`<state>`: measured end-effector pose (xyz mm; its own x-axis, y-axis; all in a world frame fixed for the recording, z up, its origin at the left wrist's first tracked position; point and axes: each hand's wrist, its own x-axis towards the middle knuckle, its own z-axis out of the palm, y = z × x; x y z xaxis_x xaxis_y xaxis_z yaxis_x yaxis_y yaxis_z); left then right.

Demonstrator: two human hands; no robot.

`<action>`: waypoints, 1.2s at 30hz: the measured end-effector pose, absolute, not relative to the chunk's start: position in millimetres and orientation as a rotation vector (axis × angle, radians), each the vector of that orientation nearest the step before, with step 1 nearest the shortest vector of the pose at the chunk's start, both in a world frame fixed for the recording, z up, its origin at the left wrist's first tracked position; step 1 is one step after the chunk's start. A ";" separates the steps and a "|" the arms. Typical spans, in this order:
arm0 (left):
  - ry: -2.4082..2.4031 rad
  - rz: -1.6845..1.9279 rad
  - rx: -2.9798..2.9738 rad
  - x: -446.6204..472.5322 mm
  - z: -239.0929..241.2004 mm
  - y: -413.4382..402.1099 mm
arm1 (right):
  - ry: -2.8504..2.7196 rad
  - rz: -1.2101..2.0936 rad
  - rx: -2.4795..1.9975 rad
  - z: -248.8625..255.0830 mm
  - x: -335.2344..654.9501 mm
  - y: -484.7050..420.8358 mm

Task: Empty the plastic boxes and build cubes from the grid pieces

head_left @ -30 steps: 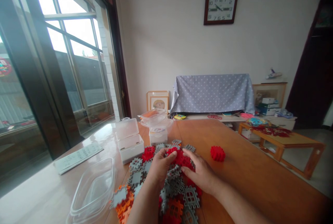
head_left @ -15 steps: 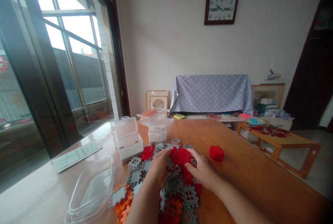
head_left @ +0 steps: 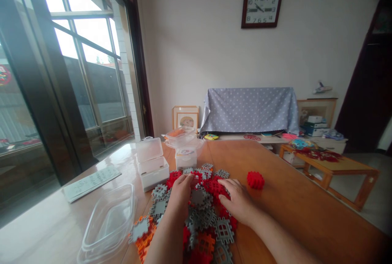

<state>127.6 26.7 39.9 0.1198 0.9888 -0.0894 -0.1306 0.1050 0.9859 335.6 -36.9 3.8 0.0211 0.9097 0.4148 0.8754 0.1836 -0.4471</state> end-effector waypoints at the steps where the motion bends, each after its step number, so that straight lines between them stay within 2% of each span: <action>1: 1.053 1.102 1.084 128.1 40.6 25.8 | -1.836 0.069 -1.673 4.1 335.3 -36.7; 5: 1.042 1.127 1.140 129.7 39.2 27.7 | -1.839 0.066 -1.662 4.5 336.6 -35.3; 9: 1.309 1.192 1.474 128.1 34.0 35.2 | -1.842 0.066 -1.656 3.4 338.0 -33.9; 15: 1.691 0.772 2.171 129.0 38.9 20.2 | -1.845 0.061 -1.655 4.7 335.3 -36.1; 22: 1.682 0.494 2.353 131.6 43.0 8.5 | -1.850 0.078 -1.630 11.3 331.0 -41.8; 29: 1.517 0.741 2.255 130.6 26.5 27.0 | -1.822 0.073 -1.625 10.9 333.8 -39.7; 36: 1.496 0.988 1.847 127.5 30.1 35.2 | -1.843 0.075 -1.644 4.9 338.5 -35.4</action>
